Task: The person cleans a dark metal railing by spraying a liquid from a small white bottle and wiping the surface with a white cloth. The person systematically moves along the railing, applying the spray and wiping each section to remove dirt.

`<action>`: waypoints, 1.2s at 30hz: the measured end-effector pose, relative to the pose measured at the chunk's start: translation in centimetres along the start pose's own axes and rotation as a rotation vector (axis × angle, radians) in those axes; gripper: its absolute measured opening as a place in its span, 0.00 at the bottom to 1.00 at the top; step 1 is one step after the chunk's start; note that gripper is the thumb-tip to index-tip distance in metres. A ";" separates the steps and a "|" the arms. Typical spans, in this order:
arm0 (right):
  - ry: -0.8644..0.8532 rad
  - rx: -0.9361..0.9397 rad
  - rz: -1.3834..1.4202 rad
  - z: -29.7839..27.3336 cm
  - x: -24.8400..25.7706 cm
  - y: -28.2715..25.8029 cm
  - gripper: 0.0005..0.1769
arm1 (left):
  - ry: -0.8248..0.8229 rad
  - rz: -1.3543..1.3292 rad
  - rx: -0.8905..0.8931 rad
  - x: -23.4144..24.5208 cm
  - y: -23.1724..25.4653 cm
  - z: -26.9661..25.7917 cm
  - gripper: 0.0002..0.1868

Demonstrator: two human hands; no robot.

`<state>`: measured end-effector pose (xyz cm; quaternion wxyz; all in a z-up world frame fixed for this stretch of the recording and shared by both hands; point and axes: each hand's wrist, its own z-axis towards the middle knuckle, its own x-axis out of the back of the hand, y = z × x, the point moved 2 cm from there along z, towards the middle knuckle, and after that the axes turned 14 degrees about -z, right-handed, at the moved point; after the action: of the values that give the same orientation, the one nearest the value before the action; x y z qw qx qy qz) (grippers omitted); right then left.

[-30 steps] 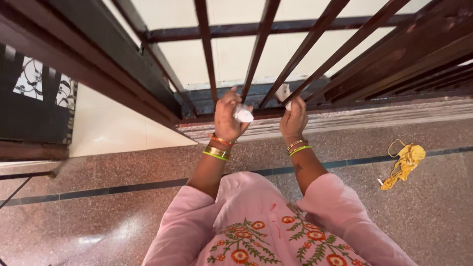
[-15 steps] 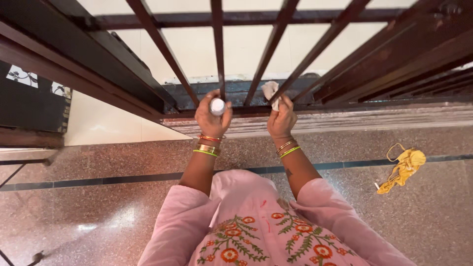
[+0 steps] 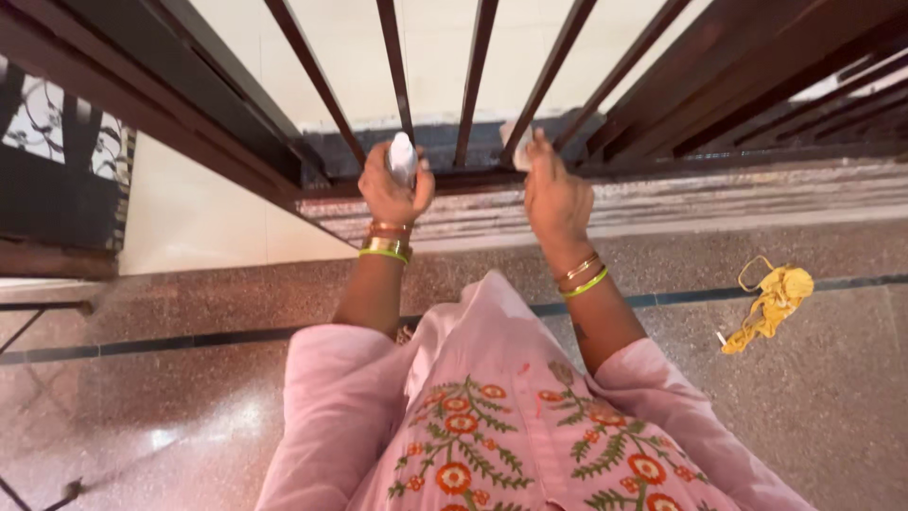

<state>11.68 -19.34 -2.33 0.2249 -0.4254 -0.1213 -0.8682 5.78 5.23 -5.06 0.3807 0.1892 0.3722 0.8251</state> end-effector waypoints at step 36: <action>-0.072 -0.378 1.857 13.2 14.3 0.9 0.08 | -0.059 0.065 -0.114 0.3 -0.1 0.1 0.21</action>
<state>13.49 -18.96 17.09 0.7491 -0.4077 0.4014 -0.3339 5.67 5.59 -5.09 0.3747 0.2035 0.3071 0.8508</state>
